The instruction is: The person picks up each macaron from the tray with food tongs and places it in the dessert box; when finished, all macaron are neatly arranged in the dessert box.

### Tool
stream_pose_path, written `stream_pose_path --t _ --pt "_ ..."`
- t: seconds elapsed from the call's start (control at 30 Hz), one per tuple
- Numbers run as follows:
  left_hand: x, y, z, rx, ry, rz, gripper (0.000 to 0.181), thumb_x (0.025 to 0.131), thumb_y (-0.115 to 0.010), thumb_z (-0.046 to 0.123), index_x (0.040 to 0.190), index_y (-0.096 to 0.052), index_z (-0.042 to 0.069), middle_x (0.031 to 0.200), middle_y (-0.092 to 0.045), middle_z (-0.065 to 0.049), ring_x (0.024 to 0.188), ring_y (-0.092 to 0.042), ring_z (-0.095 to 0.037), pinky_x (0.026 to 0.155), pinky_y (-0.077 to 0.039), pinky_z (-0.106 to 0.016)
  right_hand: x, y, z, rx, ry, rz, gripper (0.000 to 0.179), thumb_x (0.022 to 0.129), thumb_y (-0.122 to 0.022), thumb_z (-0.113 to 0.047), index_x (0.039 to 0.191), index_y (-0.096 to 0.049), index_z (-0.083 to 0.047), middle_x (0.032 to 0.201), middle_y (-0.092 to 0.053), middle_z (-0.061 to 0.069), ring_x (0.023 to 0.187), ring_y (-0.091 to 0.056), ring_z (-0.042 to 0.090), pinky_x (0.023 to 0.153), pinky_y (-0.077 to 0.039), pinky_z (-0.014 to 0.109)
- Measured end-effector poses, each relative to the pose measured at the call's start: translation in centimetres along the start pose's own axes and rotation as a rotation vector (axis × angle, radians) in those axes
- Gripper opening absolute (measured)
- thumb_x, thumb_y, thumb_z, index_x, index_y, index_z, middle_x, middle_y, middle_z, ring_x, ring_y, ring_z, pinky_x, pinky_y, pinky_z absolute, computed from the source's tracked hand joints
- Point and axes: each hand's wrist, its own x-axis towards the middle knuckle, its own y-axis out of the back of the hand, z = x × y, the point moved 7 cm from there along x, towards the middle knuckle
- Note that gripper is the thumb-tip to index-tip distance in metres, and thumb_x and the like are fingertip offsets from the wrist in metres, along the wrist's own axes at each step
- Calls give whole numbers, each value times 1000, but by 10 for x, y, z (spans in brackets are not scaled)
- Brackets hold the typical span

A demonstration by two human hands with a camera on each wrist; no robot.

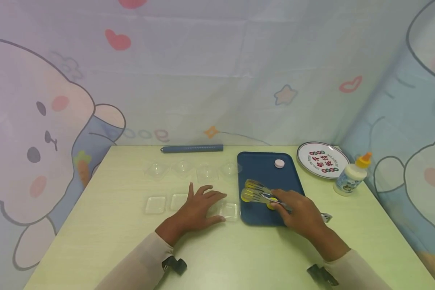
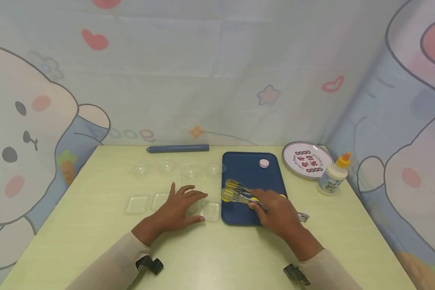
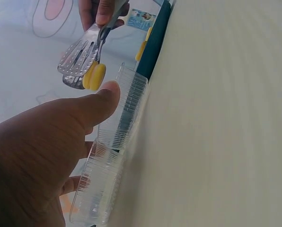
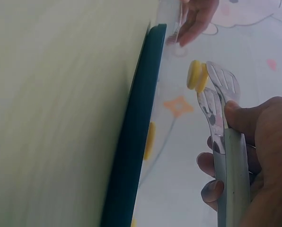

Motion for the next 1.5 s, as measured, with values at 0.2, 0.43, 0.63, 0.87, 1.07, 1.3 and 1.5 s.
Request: stream_pose_path --t 0.2,0.43,0.63,0.87,1.07,1.3,1.5 --pt "0 0 1 -1 -4 0 68 98 -78 52 156 -59 23 152 -66 1 156 -46 -38 121 -11 -92 4 -7 -14 23 23 -6 46 84 -93 -17 127 -79 -11 101 -82 5 77 -67 14 60 -50 31" --pt "0 1 1 2 9 -9 68 98 -78 53 156 -59 24 153 -66 1 157 -46 -37 122 -11 -91 5 -18 -25 29 14 -53 46 87 -92 -23 130 -79 -15 108 -83 4 82 -73 16 62 -56 31" --pt "-1 3 2 -4 19 -15 71 98 -78 52 158 -57 21 154 -66 -1 157 -45 -37 123 -9 -90 6 -26 -34 43 4 -100 43 90 -89 -23 131 -79 -14 115 -83 5 90 -77 20 70 -61 37" --pt "-1 3 2 5 21 -22 73 98 -77 53 159 -55 20 155 -65 -1 158 -45 -36 123 -9 -90 6 -33 -38 30 -19 -142 42 92 -89 -25 131 -79 -15 117 -83 5 96 -80 23 76 -65 41" --pt "0 4 2 0 16 -12 75 97 -79 54 159 -55 19 154 -66 -1 157 -46 -36 123 -10 -90 7 -36 -39 21 -38 -174 42 92 -89 -29 131 -80 -15 116 -83 5 95 -80 23 77 -66 42" --pt "0 1 0 6 21 -14 78 97 -79 54 161 -54 18 153 -67 -2 158 -46 -36 123 -10 -90 8 -38 -41 7 -28 -167 36 92 -88 -27 126 -82 -17 110 -83 2 92 -79 20 73 -64 39" --pt "1 1 0 7 26 -13 76 97 -79 54 160 -54 20 154 -67 0 158 -46 -35 123 -10 -90 10 -38 -44 -23 -2 -153 37 92 -89 -27 126 -81 -15 115 -84 3 94 -80 21 74 -65 40"
